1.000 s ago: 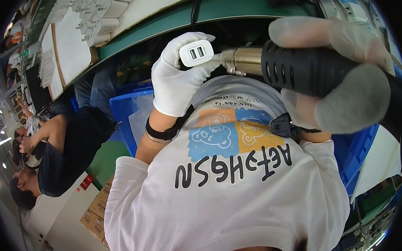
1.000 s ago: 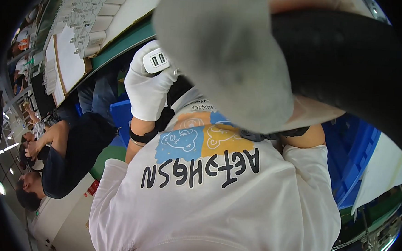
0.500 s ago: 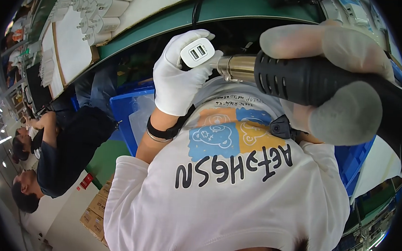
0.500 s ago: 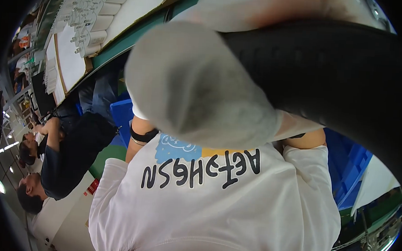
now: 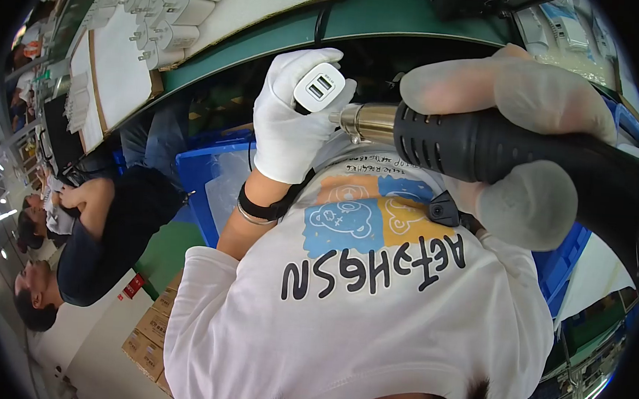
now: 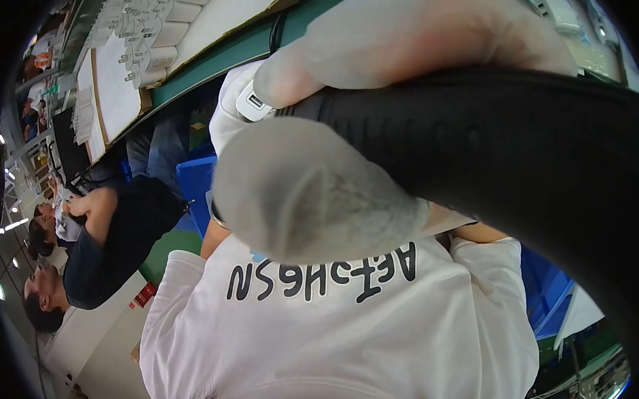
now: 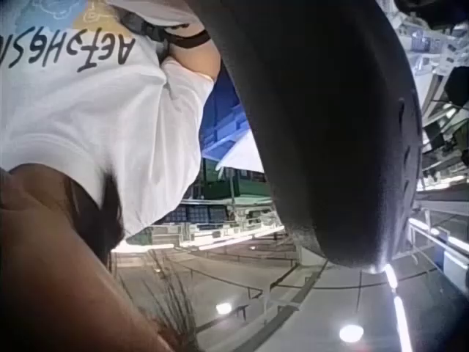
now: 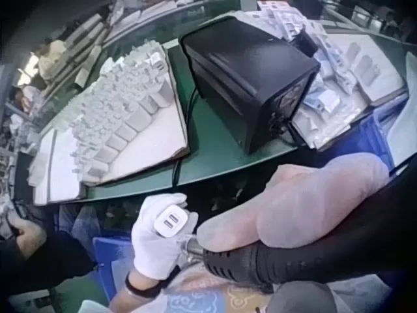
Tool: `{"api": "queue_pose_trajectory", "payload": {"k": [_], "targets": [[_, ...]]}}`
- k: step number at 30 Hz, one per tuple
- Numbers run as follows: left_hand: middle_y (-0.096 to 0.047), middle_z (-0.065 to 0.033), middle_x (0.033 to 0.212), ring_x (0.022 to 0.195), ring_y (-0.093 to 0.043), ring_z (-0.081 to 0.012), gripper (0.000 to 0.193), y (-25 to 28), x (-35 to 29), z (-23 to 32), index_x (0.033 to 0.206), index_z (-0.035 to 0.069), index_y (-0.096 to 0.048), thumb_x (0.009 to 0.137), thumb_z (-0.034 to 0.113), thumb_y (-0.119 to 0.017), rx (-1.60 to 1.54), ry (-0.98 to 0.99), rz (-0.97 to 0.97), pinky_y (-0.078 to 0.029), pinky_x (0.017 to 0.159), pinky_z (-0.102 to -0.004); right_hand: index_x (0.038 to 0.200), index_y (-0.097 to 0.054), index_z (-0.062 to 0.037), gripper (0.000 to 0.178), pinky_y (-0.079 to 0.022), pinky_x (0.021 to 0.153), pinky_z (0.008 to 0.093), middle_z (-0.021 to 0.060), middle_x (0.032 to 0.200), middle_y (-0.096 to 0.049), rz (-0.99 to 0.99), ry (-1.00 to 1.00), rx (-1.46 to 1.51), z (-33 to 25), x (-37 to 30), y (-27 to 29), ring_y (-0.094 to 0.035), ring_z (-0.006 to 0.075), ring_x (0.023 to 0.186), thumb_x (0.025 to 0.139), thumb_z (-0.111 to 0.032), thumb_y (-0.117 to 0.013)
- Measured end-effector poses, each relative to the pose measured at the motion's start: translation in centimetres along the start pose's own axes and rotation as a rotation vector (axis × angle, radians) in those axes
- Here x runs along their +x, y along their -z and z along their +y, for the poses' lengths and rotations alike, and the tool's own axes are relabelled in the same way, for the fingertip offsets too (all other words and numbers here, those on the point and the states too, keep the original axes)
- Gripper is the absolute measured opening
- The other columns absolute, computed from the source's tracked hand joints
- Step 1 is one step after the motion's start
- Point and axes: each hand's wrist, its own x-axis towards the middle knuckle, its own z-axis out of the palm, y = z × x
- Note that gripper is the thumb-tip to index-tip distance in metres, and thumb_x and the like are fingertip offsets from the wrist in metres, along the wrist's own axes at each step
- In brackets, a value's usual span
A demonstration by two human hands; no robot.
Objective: The person picks up a power adapter from a tray, applies heat to the USB port area using a heat gun, and then places the adapter into a blue bin.
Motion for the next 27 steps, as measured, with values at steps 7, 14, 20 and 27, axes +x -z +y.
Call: {"api": "queue_pose_trajectory", "payload": {"k": [7,14,20,27], "targets": [[-0.059,-0.0057,0.097,0.086,-0.059,-0.0185,0.035,0.0,0.2,-0.5,0.097,0.009,-0.061,0.067,-0.002,-0.075,0.123,-0.147,0.025,-0.047,0.075,-0.0272,0.107,-0.052,0.002,0.042,-0.055,0.062,0.0281,0.0213,0.101,-0.062,-0.05,-0.026,0.013,-0.6,0.6,-0.2,-0.065,0.023,0.074,0.076,-0.014,-0.075],[-0.061,-0.0043,0.092,0.078,-0.06,-0.0134,0.031,-0.7,-0.4,-1.6,0.095,0.008,-0.057,0.07,-0.001,-0.074,-0.058,0.068,0.109,-0.049,0.07,-0.0244,0.109,-0.051,0.0012,0.046,-0.055,0.061,0.028,0.0211,0.1,-0.062,-0.102,-0.052,0.034,-0.5,1.7,-0.6,-0.065,0.0222,0.072,0.075,-0.017,-0.076],[-0.062,-0.0045,0.09,0.075,-0.059,-0.0112,0.035,-0.5,-0.7,-1.0,0.101,0.008,-0.052,0.073,0.0,-0.072,-0.091,0.19,0.097,-0.049,0.066,-0.0228,0.111,-0.05,0.0006,0.049,-0.055,0.06,0.0279,0.0209,0.099,-0.062,-0.15,-0.083,0.061,0.1,1.4,0.1,-0.064,0.0216,0.07,0.075,-0.019,-0.076],[-0.06,-0.0059,0.091,0.075,-0.059,-0.0123,0.041,-0.7,-0.2,-1.9,0.106,0.007,-0.048,0.074,0.0,-0.072,0.108,-0.044,0.142,-0.05,0.065,-0.023,0.113,-0.049,-0.0002,0.052,-0.054,0.059,0.0279,0.0207,0.099,-0.062,-0.192,-0.123,0.069,-1.2,2.4,0.6,-0.064,0.0208,0.068,0.074,-0.022,-0.077]]}}
